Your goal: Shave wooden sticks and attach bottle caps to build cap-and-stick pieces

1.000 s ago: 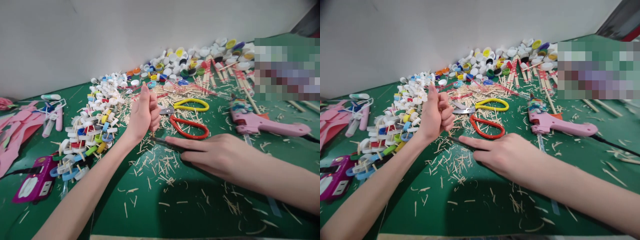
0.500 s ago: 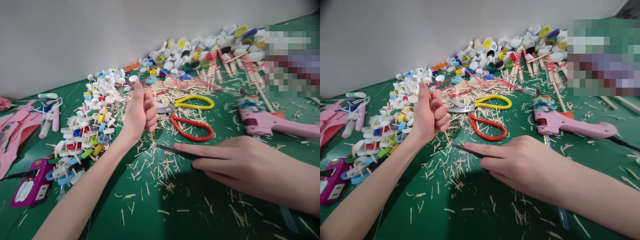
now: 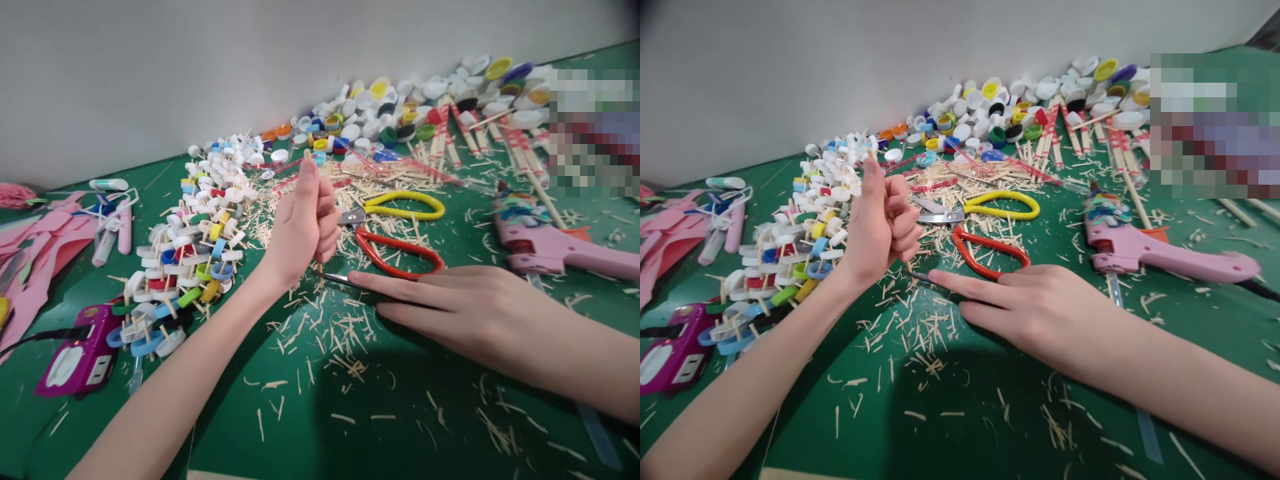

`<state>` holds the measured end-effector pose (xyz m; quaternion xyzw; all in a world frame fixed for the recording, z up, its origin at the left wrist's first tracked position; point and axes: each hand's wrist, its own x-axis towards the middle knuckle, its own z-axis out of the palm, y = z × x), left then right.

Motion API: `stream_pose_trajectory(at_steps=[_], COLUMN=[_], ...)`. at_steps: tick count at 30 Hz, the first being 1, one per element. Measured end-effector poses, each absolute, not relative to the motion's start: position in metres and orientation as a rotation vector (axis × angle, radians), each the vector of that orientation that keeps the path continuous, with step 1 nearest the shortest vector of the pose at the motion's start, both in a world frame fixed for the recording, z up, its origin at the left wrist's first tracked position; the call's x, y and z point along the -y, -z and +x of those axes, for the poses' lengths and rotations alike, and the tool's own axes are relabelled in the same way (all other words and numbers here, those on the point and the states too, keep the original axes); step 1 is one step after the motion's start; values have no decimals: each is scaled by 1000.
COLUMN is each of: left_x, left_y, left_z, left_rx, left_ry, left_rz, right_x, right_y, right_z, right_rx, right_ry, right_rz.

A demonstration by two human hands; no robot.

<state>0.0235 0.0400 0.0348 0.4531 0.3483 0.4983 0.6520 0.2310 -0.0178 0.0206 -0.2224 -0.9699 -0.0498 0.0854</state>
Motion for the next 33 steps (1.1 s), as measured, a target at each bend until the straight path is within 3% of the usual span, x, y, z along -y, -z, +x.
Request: stream_pose_trajectory(at_steps=[33], left_x=[-42], left_y=[-34], left_z=[27], left_rx=[-842], left_ry=[-1124], left_rz=[1012], right_x=[32], right_y=[-22], right_z=[228], right_rx=[2897], right_ry=[-22], right_rz=[-798])
